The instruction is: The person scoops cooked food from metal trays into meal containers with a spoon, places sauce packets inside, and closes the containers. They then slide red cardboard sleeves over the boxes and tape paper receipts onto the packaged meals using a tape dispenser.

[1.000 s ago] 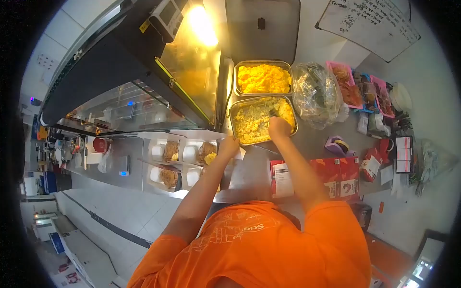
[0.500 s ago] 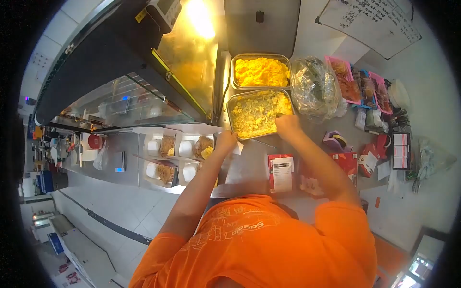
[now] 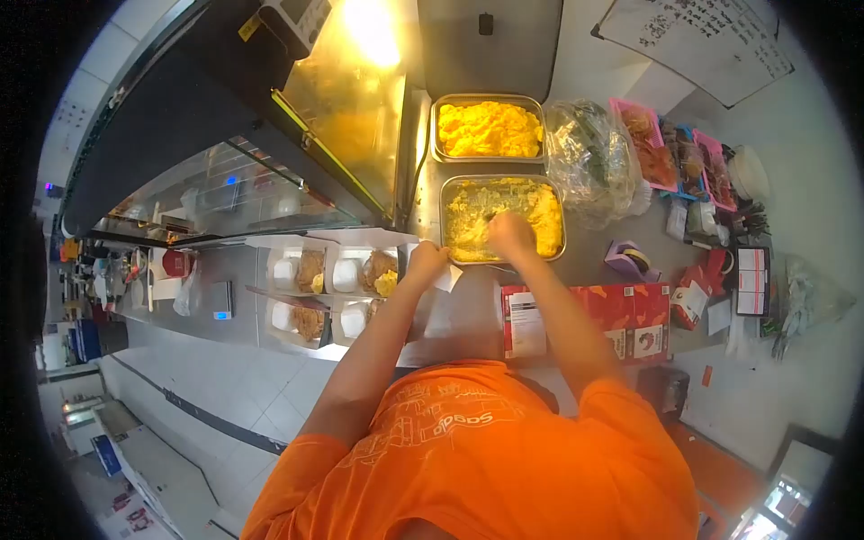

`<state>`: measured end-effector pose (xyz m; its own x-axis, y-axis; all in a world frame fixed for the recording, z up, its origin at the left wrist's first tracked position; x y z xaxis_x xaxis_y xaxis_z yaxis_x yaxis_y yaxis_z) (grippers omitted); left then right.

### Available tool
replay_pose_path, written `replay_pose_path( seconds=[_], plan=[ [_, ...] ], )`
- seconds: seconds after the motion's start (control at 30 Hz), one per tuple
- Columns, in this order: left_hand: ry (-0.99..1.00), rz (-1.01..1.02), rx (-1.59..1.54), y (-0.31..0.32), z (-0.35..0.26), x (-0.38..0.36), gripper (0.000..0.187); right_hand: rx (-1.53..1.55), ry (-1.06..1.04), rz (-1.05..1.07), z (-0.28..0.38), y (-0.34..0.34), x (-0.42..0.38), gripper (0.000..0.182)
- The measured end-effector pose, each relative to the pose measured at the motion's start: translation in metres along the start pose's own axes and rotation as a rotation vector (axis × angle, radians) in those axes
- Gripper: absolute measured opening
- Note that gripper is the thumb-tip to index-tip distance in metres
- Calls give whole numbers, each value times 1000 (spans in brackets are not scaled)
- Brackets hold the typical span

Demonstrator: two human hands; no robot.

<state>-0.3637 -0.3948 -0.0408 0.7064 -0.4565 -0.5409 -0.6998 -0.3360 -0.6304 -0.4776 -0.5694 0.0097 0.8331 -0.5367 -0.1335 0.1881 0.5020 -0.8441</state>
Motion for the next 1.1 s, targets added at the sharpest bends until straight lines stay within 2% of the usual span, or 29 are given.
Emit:
replay_pose_path(
  seconds=[0.03, 0.07, 0.13, 0.17, 0.23, 0.37, 0.43, 0.5, 0.57, 0.6, 0.63, 0.7, 0.8, 1.03, 1.1],
  plan=[
    [-6, 2, 3, 0, 3, -2, 33, -161, 62, -109, -13, 5, 1, 25],
    [2, 13, -9, 0, 3, -1, 33, -159, 66, -109, -23, 15, 2, 25],
    [17, 27, -22, -1, -3, -2, 34, -334, -80, -219, -30, 23, 3, 21],
    [11, 33, -24, -3, -4, -2, 34, -334, -78, -222, -33, 30, 0, 21],
    [-3, 43, -25, -3, -2, -4, 33, -248, -351, 4, -2, 36, -24, 19],
    [5, 27, -36, 1, 0, 0, 33, -106, -492, 121, 12, 39, -38, 21],
    [9, 23, -50, 0, 0, -1, 32, 238, -360, 218, 18, 16, -36, 25],
    [27, 25, -15, -2, -3, -5, 33, 328, -283, 287, -9, 22, -18, 30],
    [24, 3, -22, 3, 0, -2, 32, 707, -104, 374, -20, 24, -10, 28],
    [20, -20, -30, 2, -1, -2, 31, 791, 9, 415, -5, 11, -14, 24],
    [20, -22, -30, 1, -2, -3, 31, 792, 7, 415, -8, 14, -12, 24],
    [19, 11, -2, -3, -5, -6, 29, 1171, 160, 528, -14, 19, -9, 20],
    [29, -5, -13, -7, -6, -14, 28, 1259, 261, 492, -30, 12, -6, 20],
    [-19, 14, -56, -8, -7, -27, 31, 1401, 211, 451, -47, -23, -16, 15],
    [151, -70, 0, -14, -14, -46, 33, 1401, 185, 424, -42, -31, -23, 13]
  ],
)
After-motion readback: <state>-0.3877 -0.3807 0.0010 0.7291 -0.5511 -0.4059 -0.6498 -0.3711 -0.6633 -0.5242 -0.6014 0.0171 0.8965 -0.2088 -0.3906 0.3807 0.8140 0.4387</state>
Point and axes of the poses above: each hand's wrist, its own x-axis towards the middle knuckle, its own y-axis out of the palm, z = x × y, the point moved 1 cm from there along x, towards the middle knuckle, and after that the axes turned 9 degrees about -y, right-handed, at the moved point
